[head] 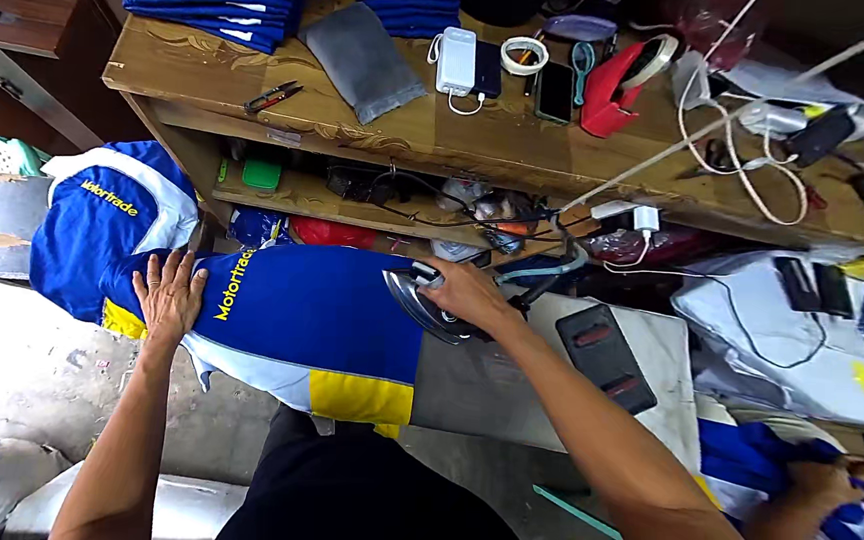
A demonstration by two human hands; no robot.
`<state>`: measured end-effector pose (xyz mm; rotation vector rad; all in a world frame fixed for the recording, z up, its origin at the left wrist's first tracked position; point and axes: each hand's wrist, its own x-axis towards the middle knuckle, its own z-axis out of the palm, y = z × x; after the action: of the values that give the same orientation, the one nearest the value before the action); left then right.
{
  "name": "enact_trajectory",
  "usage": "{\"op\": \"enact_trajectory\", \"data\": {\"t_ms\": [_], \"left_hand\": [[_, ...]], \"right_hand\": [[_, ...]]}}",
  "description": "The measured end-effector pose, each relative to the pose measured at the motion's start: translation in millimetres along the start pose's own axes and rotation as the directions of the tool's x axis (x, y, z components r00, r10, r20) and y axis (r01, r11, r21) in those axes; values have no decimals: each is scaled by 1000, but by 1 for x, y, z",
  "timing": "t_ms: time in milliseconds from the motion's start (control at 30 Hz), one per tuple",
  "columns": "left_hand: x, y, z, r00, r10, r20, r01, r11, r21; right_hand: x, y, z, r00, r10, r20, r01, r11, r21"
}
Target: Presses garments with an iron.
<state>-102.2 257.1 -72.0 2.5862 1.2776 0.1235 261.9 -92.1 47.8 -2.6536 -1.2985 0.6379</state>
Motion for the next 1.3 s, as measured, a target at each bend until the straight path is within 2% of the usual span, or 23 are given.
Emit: {"op": "enact_trajectory", "data": {"t_ms": [133,200,333,433,567,633,667,733,800,833,867,900,967,1133,1200,1300], "left_hand": [[-22,32,6,998,-6,-57,6,1000,12],[-30,39,13,998,14,-69,-10,999,49],[-31,35,16,998,9,-67,-4,997,78],[-28,29,15,998,10,-63,-4,996,86],[-28,30,13,998,3,-59,2,996,90],[-28,29,13,998,1,-60,4,996,93],[-28,28,13,998,3,-64,2,996,89],[-28,28,14,998,5,-68,0,997,77],[-27,27,16,997,8,-75,-3,998,70],[-27,26,16,997,11,-79,-5,998,66],[-27,27,16,997,14,-82,-9,998,59],[-26,26,17,996,17,-82,-12,998,59],[-26,25,18,997,16,-78,-10,997,71],[-23,22,15,1000,0,-30,1,999,34],[-23,23,6,1000,-6,-23,4,998,-61],[-31,19,-11,988,-28,-149,-21,947,-321]], "right_hand": [[-19,-40,9,960,-198,197,216,974,-69],[-28,-71,17,903,-307,299,336,941,-48],[-41,-117,36,767,-501,400,552,834,-13],[-51,-112,40,692,-585,424,654,756,-23],[-63,-70,32,597,-664,451,761,646,-56],[-67,-48,28,585,-671,455,776,626,-76],[-68,-38,27,610,-664,432,761,644,-84],[-68,-25,22,737,-567,368,635,767,-89],[-63,-19,16,907,-337,251,366,928,-75],[-57,-15,12,964,-184,195,197,979,-51],[-50,-11,7,989,-41,140,45,999,-21],[-43,-2,5,995,64,80,-65,998,14],[-34,23,2,980,195,-25,-192,977,88],[-59,98,-1,915,387,-114,-371,918,138],[-78,121,-1,891,433,-139,-411,897,162],[-105,146,1,870,473,-140,-444,874,197]]}}
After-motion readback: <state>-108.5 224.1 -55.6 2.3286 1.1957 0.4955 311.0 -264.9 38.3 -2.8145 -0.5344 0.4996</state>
